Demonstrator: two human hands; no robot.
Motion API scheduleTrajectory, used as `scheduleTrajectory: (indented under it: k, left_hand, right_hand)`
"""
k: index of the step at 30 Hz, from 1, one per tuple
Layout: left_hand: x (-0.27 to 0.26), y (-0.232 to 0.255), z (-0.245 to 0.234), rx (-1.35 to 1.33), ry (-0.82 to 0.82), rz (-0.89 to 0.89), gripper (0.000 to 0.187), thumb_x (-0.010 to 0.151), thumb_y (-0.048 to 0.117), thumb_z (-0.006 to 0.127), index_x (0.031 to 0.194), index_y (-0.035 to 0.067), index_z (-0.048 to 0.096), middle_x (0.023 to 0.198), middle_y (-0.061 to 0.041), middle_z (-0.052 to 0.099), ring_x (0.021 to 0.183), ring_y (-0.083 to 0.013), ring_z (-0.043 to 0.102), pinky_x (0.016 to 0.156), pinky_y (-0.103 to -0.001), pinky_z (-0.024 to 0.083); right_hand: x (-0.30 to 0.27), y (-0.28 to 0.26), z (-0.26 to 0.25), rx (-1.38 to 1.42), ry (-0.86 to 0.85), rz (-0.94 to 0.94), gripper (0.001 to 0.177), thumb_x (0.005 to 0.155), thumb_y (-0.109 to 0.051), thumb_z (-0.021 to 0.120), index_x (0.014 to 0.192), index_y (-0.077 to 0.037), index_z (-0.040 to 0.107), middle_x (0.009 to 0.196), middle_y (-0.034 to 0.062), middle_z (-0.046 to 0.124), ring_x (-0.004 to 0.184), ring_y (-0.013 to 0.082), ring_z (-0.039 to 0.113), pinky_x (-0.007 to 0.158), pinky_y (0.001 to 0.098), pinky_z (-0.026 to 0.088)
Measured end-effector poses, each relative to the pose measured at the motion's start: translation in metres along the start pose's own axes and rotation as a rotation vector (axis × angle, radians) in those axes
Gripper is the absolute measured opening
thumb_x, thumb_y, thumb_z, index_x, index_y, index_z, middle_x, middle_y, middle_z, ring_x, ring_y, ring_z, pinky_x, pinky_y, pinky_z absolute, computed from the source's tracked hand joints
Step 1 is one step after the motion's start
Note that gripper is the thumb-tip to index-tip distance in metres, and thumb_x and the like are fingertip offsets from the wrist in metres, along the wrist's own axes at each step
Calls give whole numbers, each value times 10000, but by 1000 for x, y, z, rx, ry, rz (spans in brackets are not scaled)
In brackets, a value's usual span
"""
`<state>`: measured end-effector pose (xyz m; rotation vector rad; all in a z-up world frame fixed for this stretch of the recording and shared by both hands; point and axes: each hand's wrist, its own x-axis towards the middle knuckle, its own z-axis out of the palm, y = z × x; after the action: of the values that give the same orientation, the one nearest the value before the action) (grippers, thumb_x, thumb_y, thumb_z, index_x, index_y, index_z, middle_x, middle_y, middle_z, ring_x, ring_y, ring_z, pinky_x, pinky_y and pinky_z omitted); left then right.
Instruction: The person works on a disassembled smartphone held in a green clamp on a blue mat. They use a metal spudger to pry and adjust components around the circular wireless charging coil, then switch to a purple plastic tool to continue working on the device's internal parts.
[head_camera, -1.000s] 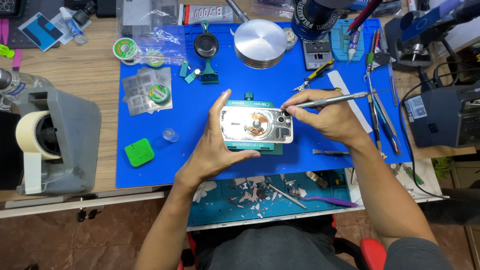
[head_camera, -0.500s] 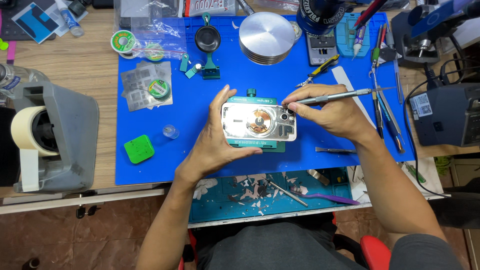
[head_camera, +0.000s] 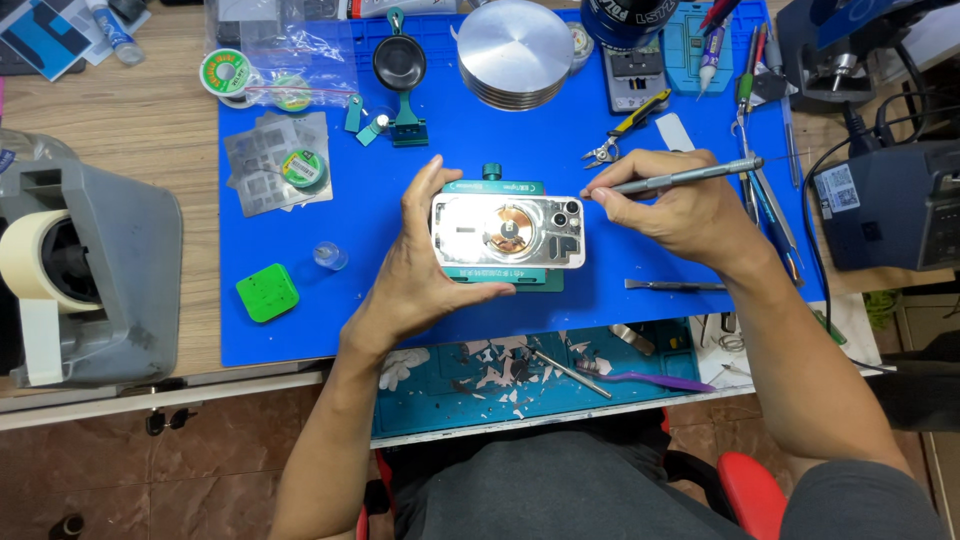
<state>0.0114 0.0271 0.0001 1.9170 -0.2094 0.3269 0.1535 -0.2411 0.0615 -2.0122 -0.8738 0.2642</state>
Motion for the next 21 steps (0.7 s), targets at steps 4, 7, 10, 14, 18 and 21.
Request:
scheduleTrajectory:
  k: [4, 7, 10, 14, 18, 21]
  left_hand:
    - [-1, -3, 1, -13, 5, 3, 1405, 630, 255, 1068, 1618, 63, 88, 1536, -306, 434, 1427, -548, 454, 1214, -649, 351]
    - [-2, -5, 2, -5, 9, 9, 1399, 634, 268, 1070, 1615, 69, 92, 1542, -296, 435, 1430, -533, 459, 1213, -637, 358]
    - [-2, -7, 2, -10, 17, 16, 1400, 634, 283, 1072, 1617, 70, 99, 1543, -304, 439, 1433, -553, 455, 1208, -653, 349]
    - [-2, -6, 2, -19, 15, 14, 1390, 644, 269, 1070, 1616, 62, 99, 1539, -311, 443, 1430, -563, 456, 1202, -665, 350]
    - [-4, -5, 1, -25, 27, 32, 1384, 650, 269, 1072, 1615, 58, 103, 1531, -327, 448, 1428, -582, 460, 1201, -679, 353]
    - [-5, -9, 1, -32, 29, 41, 1393, 646, 280, 1078, 1618, 66, 103, 1533, -327, 447, 1429, -587, 457, 1202, -683, 355]
  right_hand:
    - [-11, -7, 5, -56, 79, 49, 133, 955, -67, 795, 1031, 41, 777, 899, 235, 758, 808, 298, 767, 723, 344, 631]
    - [-18, -13, 15, -84, 150, 117, 136, 986, -90, 787, 1042, 34, 776, 800, 214, 733, 713, 245, 751, 634, 305, 626]
    - [-24, -15, 20, -119, 182, 188, 152, 1013, -166, 789, 1036, -16, 787, 716, 161, 709, 636, 195, 697, 567, 272, 586]
    - [-29, -28, 27, -149, 220, 167, 135, 1008, -108, 793, 1027, 26, 785, 673, 199, 686, 598, 225, 687, 563, 292, 567]
    - [-34, -31, 33, -186, 253, 165, 129, 1009, -106, 815, 1021, 20, 791, 652, 187, 677, 578, 219, 686, 548, 286, 553]
    - [-38, -34, 38, -204, 271, 185, 132, 1013, -136, 826, 1027, -8, 799, 639, 163, 669, 566, 193, 671, 538, 284, 538]
